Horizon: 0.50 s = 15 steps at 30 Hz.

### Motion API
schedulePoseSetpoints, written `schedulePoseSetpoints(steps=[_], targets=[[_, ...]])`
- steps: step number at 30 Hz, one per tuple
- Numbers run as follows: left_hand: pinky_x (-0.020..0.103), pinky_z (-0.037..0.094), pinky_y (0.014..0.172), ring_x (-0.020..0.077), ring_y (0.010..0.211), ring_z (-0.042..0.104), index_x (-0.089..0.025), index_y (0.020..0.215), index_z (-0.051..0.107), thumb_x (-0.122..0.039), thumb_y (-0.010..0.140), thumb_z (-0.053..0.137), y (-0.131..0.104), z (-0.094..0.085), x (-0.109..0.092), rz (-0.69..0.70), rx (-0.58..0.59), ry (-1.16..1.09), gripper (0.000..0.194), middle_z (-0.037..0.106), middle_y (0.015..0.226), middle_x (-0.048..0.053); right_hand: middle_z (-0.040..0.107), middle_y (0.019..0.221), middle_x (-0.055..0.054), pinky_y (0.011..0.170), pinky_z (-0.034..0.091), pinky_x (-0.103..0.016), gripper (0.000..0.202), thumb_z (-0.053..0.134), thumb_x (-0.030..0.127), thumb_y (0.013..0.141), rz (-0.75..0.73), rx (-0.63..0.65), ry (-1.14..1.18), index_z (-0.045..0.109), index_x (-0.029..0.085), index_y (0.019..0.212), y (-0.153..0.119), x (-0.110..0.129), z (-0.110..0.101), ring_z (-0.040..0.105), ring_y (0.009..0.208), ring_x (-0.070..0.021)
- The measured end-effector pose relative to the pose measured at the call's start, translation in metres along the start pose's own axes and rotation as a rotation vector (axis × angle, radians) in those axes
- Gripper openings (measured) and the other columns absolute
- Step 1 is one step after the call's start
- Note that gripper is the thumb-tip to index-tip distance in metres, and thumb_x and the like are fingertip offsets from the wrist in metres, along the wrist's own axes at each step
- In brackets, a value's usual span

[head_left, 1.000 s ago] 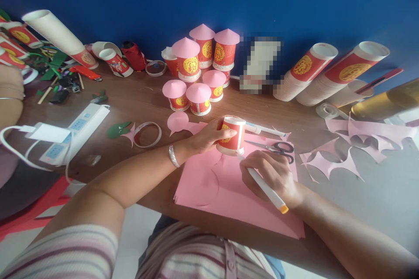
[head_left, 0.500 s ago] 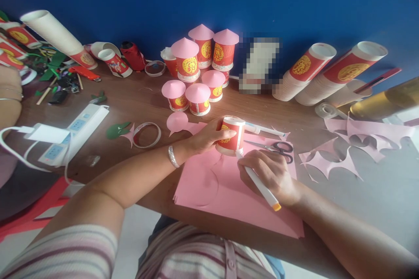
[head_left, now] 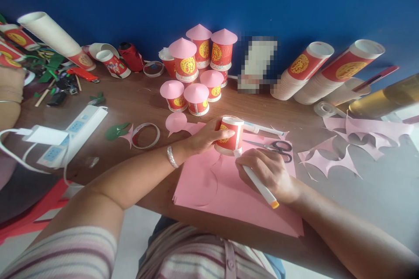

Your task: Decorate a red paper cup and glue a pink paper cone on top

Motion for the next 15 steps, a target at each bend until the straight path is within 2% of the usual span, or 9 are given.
schedulePoseSetpoints(steps=[10,15], targets=[[0.028,0.042,0.072,0.015,0.078,0.05,-0.016,0.096,0.061,-0.042,0.092,0.07,-0.0004,-0.0019,0.0035,-0.027,-0.004,-0.03,0.027,0.057,0.087,0.002,0.062,0.07,0.005,0.054,0.042,-0.024,0.025,0.059,-0.003,0.091,0.023,-0.052,-0.065,0.056,0.021,0.096,0.0028,0.0015,-0.0001,0.051,0.055,-0.0103],[0.028,0.042,0.072,0.0155,0.079,0.05,-0.017,0.091,0.058,-0.043,0.093,0.07,0.0002,-0.0008,0.002,-0.02,0.007,-0.019,0.029,0.055,0.087,0.002,0.062,0.071,0.005,0.053,0.041,-0.023,0.025,0.058,-0.002,0.092,0.022,-0.033,-0.047,0.055,0.022,0.097,0.0027,0.002,-0.0017,0.052,0.055,-0.01]])
Point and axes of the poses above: each hand's wrist, its own y-axis towards the middle knuckle, its own z-axis out of the palm, x = y × z, the point moved 3 cm from there along y, towards the middle knuckle
